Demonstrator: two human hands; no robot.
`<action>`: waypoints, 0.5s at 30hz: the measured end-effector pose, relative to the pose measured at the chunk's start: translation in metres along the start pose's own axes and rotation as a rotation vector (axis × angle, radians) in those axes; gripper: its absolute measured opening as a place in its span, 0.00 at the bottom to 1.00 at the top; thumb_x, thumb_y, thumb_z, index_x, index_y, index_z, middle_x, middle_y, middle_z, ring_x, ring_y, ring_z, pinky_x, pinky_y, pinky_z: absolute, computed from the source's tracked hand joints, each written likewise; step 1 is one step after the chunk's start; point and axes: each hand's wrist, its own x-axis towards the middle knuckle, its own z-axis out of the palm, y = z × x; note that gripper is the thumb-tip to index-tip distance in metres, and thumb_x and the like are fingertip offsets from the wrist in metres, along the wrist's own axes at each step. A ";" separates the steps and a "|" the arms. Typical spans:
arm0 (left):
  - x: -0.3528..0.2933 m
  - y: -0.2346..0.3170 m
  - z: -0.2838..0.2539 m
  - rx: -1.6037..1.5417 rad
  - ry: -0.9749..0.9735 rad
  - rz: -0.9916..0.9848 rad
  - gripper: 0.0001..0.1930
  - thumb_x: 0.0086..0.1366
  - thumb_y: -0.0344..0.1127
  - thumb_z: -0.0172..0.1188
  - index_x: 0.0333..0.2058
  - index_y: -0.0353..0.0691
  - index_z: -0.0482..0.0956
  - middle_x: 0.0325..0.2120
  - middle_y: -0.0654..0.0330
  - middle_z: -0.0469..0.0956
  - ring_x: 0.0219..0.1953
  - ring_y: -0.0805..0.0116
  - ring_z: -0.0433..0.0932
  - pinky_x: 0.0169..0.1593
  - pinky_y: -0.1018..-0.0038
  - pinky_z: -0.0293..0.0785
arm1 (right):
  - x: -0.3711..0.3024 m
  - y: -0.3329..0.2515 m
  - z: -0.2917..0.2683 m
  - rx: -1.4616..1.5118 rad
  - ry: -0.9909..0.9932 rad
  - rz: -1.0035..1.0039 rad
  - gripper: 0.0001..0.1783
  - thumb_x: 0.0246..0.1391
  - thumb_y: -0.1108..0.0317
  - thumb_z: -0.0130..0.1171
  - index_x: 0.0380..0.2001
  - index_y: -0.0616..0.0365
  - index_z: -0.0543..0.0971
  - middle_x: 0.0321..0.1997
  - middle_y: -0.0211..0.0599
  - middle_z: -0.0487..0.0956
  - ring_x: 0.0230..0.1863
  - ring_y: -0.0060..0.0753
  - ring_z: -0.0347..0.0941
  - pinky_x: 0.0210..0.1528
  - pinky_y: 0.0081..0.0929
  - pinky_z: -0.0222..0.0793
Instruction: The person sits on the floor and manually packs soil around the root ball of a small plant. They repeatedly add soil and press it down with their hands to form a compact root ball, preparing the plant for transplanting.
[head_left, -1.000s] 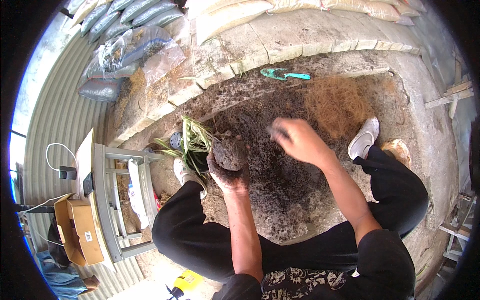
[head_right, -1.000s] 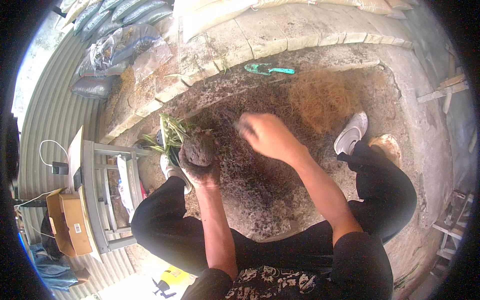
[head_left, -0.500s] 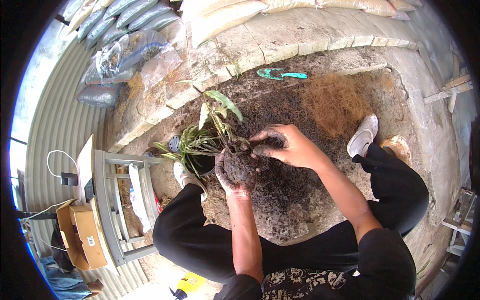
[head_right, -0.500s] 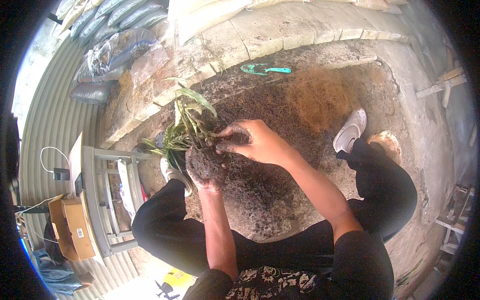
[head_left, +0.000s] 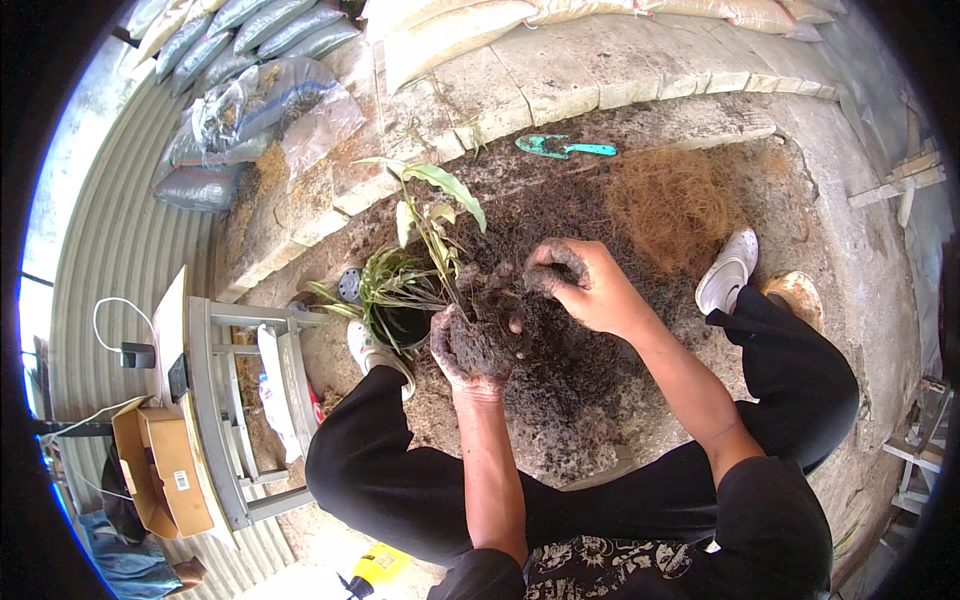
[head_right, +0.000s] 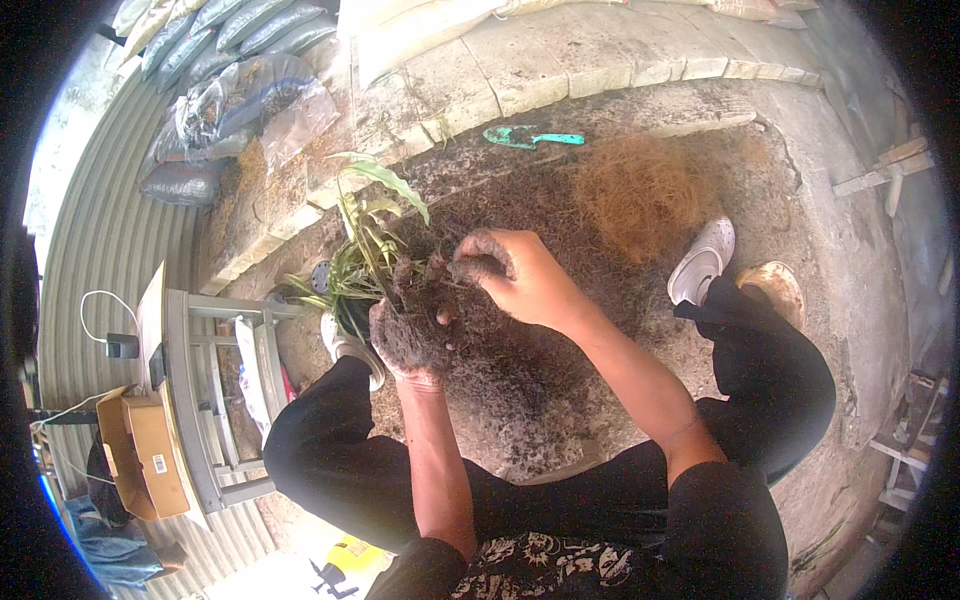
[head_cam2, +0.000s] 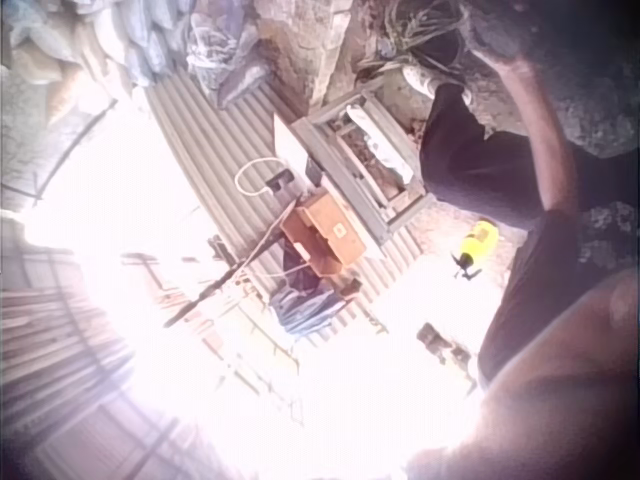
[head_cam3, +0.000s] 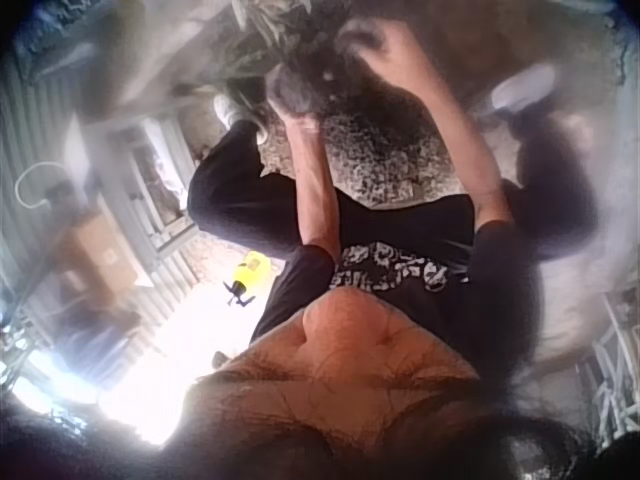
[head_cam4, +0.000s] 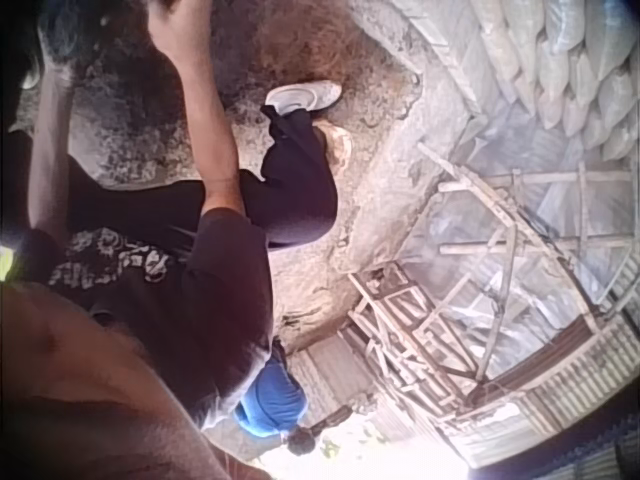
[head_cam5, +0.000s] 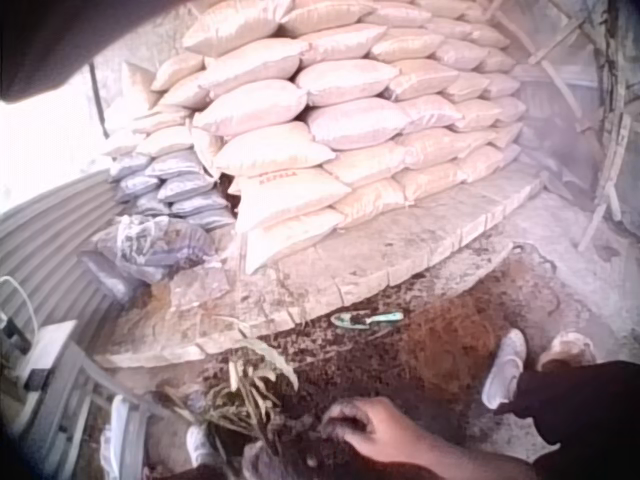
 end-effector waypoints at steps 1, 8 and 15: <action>0.000 -0.001 0.001 -0.021 -0.024 0.008 0.29 0.60 0.50 0.45 0.58 0.44 0.68 0.58 0.39 0.63 0.42 0.48 0.72 0.28 0.60 0.73 | 0.000 -0.001 0.000 0.022 0.029 0.024 0.07 0.48 0.82 0.60 0.32 0.65 0.76 0.33 0.36 0.79 0.39 0.20 0.73 0.44 0.23 0.69; 0.000 -0.001 0.008 -0.056 -0.039 0.052 0.31 0.58 0.47 0.49 0.60 0.40 0.65 0.63 0.33 0.52 0.58 0.42 0.66 0.31 0.62 0.76 | 0.006 -0.022 -0.013 -0.131 -0.310 -0.058 0.14 0.47 0.77 0.62 0.40 0.60 0.79 0.42 0.40 0.82 0.46 0.33 0.77 0.51 0.33 0.69; 0.000 -0.002 0.011 -0.024 -0.109 0.044 0.33 0.57 0.48 0.52 0.60 0.40 0.65 0.65 0.35 0.47 0.57 0.43 0.67 0.32 0.64 0.79 | 0.001 -0.018 -0.001 -0.014 -0.267 -0.009 0.10 0.49 0.75 0.63 0.37 0.61 0.80 0.38 0.39 0.82 0.43 0.31 0.78 0.48 0.31 0.70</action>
